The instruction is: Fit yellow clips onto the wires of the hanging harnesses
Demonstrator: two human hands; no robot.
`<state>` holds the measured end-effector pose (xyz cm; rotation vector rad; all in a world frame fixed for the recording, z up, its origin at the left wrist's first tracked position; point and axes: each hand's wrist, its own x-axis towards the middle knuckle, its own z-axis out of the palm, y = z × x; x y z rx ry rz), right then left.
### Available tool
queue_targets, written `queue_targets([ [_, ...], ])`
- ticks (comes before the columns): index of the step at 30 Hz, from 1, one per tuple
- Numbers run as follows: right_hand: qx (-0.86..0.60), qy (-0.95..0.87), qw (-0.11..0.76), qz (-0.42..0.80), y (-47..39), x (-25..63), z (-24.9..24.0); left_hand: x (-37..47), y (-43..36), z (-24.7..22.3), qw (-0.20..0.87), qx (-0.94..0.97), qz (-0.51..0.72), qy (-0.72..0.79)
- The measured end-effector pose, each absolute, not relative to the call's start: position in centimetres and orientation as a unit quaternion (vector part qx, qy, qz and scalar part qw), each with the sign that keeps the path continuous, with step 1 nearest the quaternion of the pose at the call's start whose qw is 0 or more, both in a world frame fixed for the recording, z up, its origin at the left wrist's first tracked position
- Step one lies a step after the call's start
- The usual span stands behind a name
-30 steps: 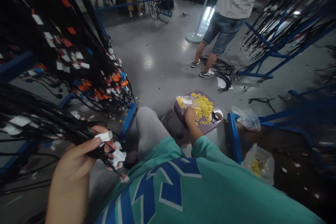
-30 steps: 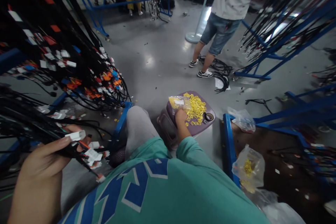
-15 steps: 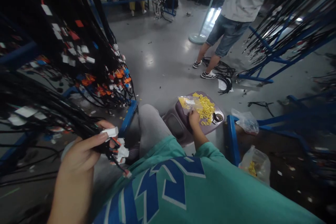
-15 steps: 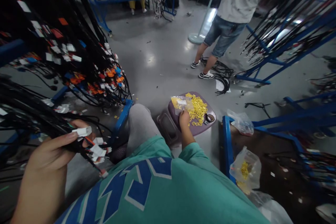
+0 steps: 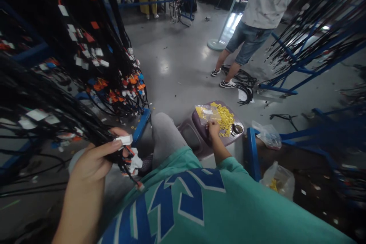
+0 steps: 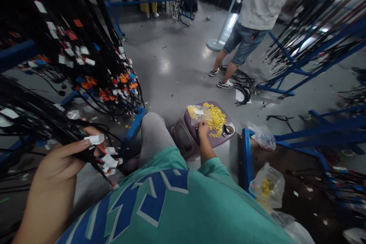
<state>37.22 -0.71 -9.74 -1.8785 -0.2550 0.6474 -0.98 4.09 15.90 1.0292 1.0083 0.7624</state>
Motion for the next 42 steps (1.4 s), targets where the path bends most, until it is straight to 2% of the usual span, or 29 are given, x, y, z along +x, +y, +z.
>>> queue_targets([
  [5, -0.677, -0.092, 0.596, 0.423, -2.5, 35.4, -5.9, -0.9, 4.0, 15.8, 0.694, 0.470, 0.332, 0.432],
  [10, -0.561, -0.140, 0.609, 0.543, -3.0, 32.3, -0.6, -0.6, 3.8, 15.8, 0.705, 0.444, 0.351, 0.427],
  [16, -0.457, -0.223, 0.620, 0.598, -2.2, 27.7, 5.6, -0.4, 2.9, 16.0, 0.720, 0.428, 0.353, 0.417],
  [21, -0.407, -0.306, 0.589, 0.628, -2.3, 24.2, 10.3, -0.3, 2.3, 15.9, 0.752, 0.407, 0.363, 0.371],
  [26, -0.362, -0.404, 0.591, 0.597, -2.5, 20.5, 12.9, -0.2, 2.0, 15.3, 0.782, 0.386, 0.360, 0.332],
  [34, -0.340, -0.533, 0.619, 0.465, -2.8, 16.5, 14.2, 0.1, 1.9, 14.9, 0.811, 0.387, 0.354, 0.259],
  [42, -0.349, -0.564, 0.621, 0.418, -2.6, 15.5, 14.7, 0.2, 1.9, 14.6, 0.815, 0.377, 0.367, 0.241],
])
